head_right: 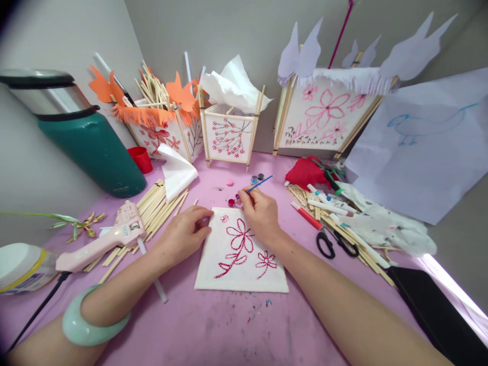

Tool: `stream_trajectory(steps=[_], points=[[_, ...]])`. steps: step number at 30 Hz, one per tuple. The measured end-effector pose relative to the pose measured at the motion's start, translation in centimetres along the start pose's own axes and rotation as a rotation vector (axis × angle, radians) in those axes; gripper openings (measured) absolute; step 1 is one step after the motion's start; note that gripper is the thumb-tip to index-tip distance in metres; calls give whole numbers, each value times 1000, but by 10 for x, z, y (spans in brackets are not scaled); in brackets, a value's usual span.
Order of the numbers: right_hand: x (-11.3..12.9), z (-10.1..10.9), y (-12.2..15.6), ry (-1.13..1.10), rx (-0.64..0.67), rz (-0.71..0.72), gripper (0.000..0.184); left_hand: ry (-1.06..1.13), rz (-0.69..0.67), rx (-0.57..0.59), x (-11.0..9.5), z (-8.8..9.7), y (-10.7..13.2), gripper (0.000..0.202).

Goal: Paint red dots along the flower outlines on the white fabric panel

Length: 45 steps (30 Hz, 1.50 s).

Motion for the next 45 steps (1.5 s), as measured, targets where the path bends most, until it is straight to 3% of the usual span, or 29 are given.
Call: stream_trajectory(steps=[6,13,20,45], points=[[-1,-4,1,20,32,-1,21,6,0,-1,0,0,0,30],[10,12,3,-68,-87,42,18,-6,-3,-4,0,1,1,30],[17,-2,11,-109,104,93,19,-9,2,-5,0,1,0,29],[22,-6,11,1,121,144,23,-5,-13,-8,-2,1,0,29]])
Point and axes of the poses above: each hand's wrist, its own y-axis away from the middle knuckle, its own z-axis out of the back of the hand, x = y × z, the point moved 8 cm from there along -y, towards the middle knuckle, and after that the axes turned 3 degrees about -x, right-handed, at the moved point
